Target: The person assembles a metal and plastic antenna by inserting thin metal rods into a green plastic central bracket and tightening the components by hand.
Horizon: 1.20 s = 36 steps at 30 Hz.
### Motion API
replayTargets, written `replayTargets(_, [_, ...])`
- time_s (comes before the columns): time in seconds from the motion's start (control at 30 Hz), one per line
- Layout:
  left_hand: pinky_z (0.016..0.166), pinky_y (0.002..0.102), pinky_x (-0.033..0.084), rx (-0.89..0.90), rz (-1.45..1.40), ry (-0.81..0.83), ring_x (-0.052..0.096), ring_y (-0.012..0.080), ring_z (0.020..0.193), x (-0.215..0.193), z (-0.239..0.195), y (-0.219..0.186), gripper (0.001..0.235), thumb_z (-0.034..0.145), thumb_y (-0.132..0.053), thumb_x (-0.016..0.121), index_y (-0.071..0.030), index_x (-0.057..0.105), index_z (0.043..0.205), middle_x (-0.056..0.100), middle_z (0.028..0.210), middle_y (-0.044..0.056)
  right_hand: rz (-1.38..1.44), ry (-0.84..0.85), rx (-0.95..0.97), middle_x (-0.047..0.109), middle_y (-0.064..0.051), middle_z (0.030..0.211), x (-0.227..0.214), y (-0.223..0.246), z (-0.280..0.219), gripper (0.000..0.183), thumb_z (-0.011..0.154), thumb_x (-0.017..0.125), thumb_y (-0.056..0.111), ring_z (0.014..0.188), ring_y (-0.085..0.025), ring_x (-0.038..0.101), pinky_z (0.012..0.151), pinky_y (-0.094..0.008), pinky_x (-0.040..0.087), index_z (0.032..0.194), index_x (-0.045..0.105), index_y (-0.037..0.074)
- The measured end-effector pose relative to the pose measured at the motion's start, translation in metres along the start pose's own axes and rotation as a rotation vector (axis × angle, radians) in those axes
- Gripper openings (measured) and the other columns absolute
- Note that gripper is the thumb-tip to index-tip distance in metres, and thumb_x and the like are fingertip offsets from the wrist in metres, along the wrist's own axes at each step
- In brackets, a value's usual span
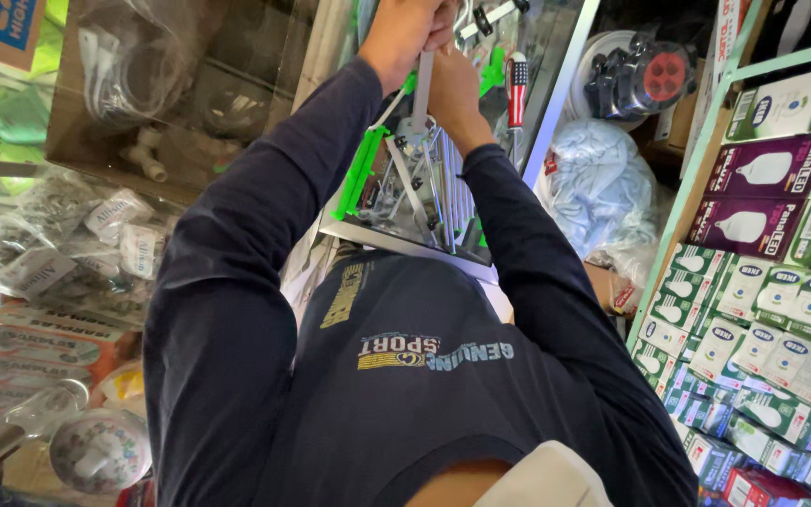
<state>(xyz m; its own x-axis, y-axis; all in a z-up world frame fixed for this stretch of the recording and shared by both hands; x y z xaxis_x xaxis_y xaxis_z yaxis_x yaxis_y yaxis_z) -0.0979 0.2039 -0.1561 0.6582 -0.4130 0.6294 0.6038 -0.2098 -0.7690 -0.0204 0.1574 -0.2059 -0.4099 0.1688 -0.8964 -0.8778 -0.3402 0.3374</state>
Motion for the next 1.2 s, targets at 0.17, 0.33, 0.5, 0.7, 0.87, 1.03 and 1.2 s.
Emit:
replayTargets(0.17, [0.052, 0.028, 0.030, 0.040, 0.026, 0.025, 0.032, 0.0088, 0.055, 0.032, -0.016, -0.042, 0.026, 0.107, -0.024, 0.060, -0.002, 0.061, 0.093, 0.037, 0.065, -0.003, 0.003, -0.245, -0.154, 0.064, -0.015, 0.095, -0.063, 0.025, -0.009, 0.008, 0.098, 0.067, 0.009, 0.086, -0.039, 0.063, 0.074, -0.052, 0.049, 0.103, 0.066, 0.002])
replayTargets(0.33, [0.059, 0.033, 0.044, 0.018, -0.037, 0.081, 0.036, 0.0107, 0.054, 0.041, -0.020, -0.050, 0.027, 0.110, -0.028, 0.057, -0.004, 0.060, 0.098, 0.038, 0.065, -0.002, -0.036, -0.344, -0.119, 0.063, -0.019, 0.114, -0.122, 0.012, -0.033, 0.007, 0.096, 0.070, 0.006, 0.101, -0.036, 0.063, 0.086, -0.044, 0.051, 0.099, 0.064, 0.005])
replayTargets(0.5, [0.058, 0.033, 0.045, 0.035, -0.003, 0.069, 0.036, 0.0103, 0.054, 0.038, -0.021, -0.046, 0.028, 0.110, -0.029, 0.057, -0.003, 0.060, 0.099, 0.038, 0.065, -0.002, 0.466, -0.350, 0.055, 0.053, -0.023, 0.144, -0.175, -0.035, -0.071, 0.007, 0.102, 0.065, 0.000, 0.133, -0.035, 0.055, 0.105, -0.041, 0.049, 0.105, 0.058, 0.002])
replayTargets(0.7, [0.061, 0.034, 0.048, 0.019, -0.003, 0.067, 0.040, 0.0114, 0.055, 0.041, -0.023, -0.034, 0.031, 0.111, -0.032, 0.058, -0.003, 0.059, 0.098, 0.040, 0.067, -0.001, 1.544, -0.244, 0.292, 0.057, -0.016, 0.147, -0.170, -0.051, -0.124, 0.005, 0.112, 0.058, 0.012, 0.126, -0.025, 0.060, 0.098, -0.038, 0.058, 0.110, 0.057, 0.007])
replayTargets(0.87, [0.064, 0.035, 0.051, 0.027, 0.060, 0.046, 0.045, 0.0133, 0.056, 0.040, -0.025, -0.031, 0.030, 0.112, -0.027, 0.060, -0.003, 0.058, 0.095, 0.047, 0.068, 0.001, 1.943, -0.277, 0.283, 0.059, -0.011, 0.144, -0.160, -0.047, -0.151, 0.017, 0.117, 0.056, 0.026, 0.129, -0.026, 0.060, 0.092, -0.043, 0.057, 0.120, 0.061, 0.011])
replayTargets(1.03, [0.058, 0.033, 0.050, 0.001, 0.056, 0.041, 0.045, 0.0131, 0.051, 0.042, -0.025, -0.025, 0.025, 0.111, -0.025, 0.057, -0.003, 0.062, 0.099, 0.046, 0.064, 0.001, 2.344, -0.254, 0.371, 0.058, -0.010, 0.147, -0.141, -0.032, -0.166, 0.033, 0.103, 0.057, 0.033, 0.143, -0.039, 0.049, 0.100, -0.047, 0.057, 0.131, 0.063, 0.017])
replayTargets(1.2, [0.057, 0.031, 0.047, 0.003, 0.062, 0.029, 0.045, 0.0128, 0.051, 0.043, -0.027, -0.023, 0.024, 0.114, -0.026, 0.056, -0.004, 0.060, 0.104, 0.046, 0.065, 0.001, 2.366, -0.297, 0.309, 0.057, -0.006, 0.150, -0.150, -0.049, -0.172, 0.025, 0.113, 0.054, 0.033, 0.143, -0.031, 0.049, 0.107, -0.041, 0.055, 0.125, 0.063, 0.013])
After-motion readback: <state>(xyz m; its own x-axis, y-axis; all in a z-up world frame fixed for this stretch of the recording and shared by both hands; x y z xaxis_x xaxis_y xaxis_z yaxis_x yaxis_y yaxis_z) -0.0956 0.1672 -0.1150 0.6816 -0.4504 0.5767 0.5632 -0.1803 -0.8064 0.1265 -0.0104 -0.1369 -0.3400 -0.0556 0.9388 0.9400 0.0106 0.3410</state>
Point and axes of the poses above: each hand's wrist, its own z-axis towards the middle knuckle, its own x-axis out of the palm, y = z × x, the point moved 9 cm from there along z, towards the middle knuckle
